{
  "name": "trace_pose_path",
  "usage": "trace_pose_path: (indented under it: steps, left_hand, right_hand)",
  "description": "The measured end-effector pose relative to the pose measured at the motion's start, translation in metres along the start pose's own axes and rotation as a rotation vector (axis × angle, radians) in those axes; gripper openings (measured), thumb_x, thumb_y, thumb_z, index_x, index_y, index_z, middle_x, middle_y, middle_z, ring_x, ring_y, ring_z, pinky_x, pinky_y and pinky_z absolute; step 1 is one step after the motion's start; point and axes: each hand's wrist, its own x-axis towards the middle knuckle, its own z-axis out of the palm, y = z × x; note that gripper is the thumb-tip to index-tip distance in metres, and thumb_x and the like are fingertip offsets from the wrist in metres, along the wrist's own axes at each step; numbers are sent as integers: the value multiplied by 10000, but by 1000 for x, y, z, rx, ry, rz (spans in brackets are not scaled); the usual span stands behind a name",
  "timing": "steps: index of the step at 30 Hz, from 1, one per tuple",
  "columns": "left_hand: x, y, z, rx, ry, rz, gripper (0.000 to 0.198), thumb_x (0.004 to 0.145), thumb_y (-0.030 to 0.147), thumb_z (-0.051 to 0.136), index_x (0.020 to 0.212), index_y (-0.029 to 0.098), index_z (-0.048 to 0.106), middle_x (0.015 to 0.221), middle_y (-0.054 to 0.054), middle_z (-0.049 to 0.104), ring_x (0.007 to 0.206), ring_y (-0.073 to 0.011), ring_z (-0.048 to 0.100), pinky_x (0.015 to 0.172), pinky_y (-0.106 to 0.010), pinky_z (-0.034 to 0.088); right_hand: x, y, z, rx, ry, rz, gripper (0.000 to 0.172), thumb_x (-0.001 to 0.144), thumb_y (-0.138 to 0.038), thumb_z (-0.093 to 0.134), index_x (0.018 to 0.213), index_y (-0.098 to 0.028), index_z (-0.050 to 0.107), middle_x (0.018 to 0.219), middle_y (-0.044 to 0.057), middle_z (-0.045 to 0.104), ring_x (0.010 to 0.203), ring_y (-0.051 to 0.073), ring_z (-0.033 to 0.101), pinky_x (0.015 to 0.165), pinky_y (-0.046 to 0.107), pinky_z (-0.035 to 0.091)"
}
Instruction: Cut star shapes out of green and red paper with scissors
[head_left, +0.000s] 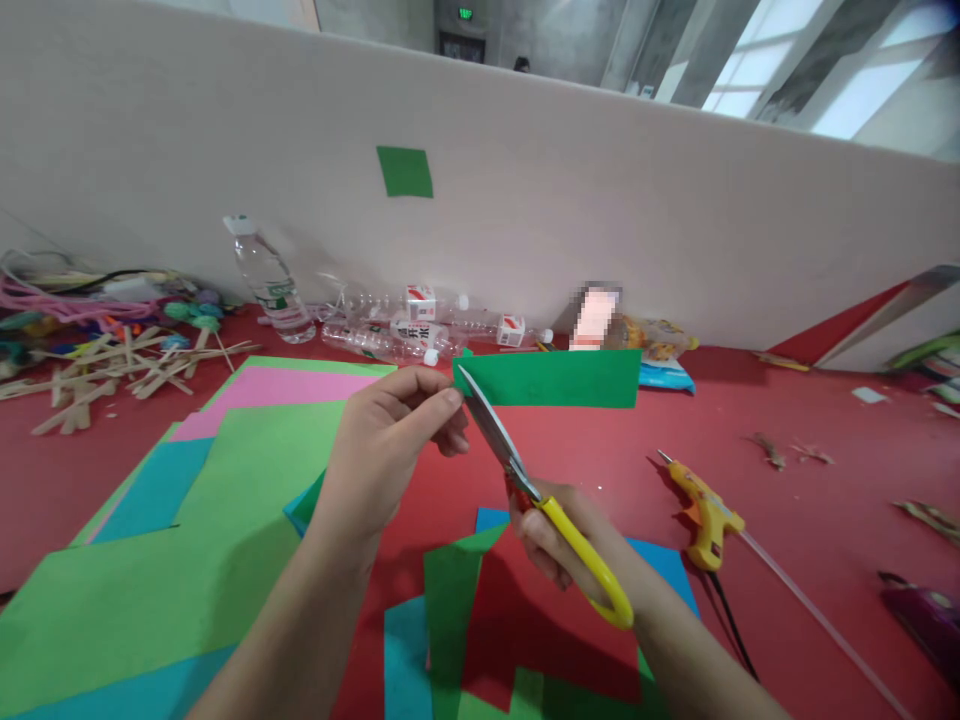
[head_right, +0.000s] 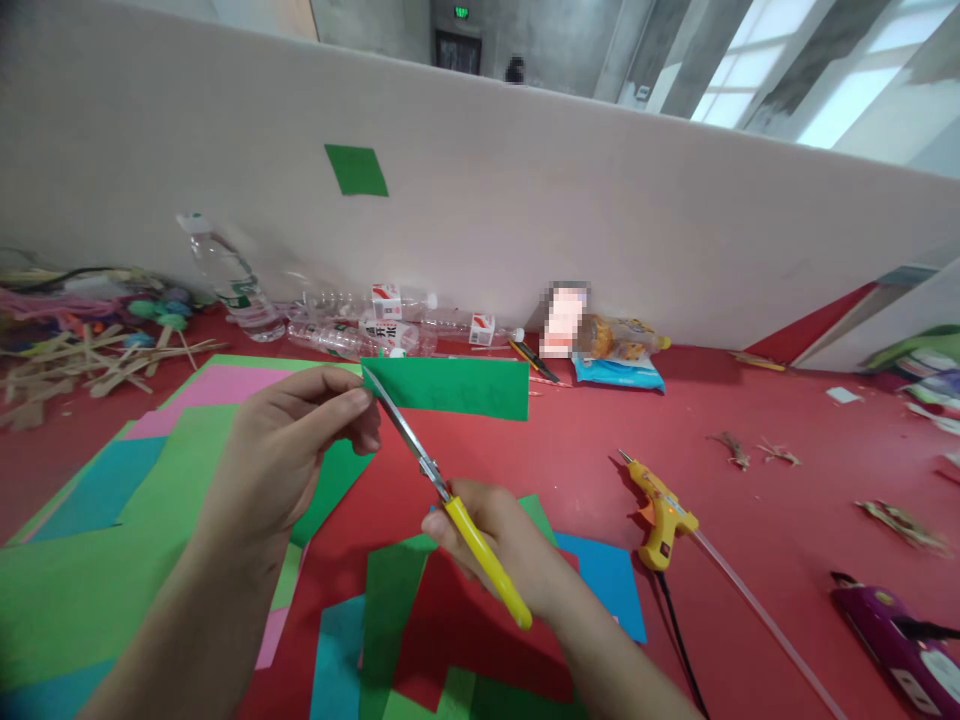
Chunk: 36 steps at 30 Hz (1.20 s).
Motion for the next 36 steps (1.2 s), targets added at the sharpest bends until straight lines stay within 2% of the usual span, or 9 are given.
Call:
trace_pose_path:
  steps: [5,19,36]
  left_hand:
    - [-1,-1,-3,61,38,17,75,791,213,734,727,188,705,519,33,673,483,-113,643,503,-206,525]
    - [0,0,-2,71,34,17,91,769,203,715,688,188,679,535,34,658,465,-111,626,478,-217,493]
    - [0,0,-2,67,36,3,98,763,212,718,680,188,672,531,29,656,465,-119,629,479,-222,498]
  right_hand:
    - [0,-2,-1,-33,0,5,629,934,-838,485,763,-235,427,555,-75,405,462,92,352,432,237,246]
    - [1,4,-1,-8,-21,40,588,940,-792,528,765,-240,427,540,-78,420,441,91,366,411,226,267]
    - [0,0,-1,-23,-3,86,592,927,-789,545,745,-241,418,529,-79,424,435,88,366,407,220,267]
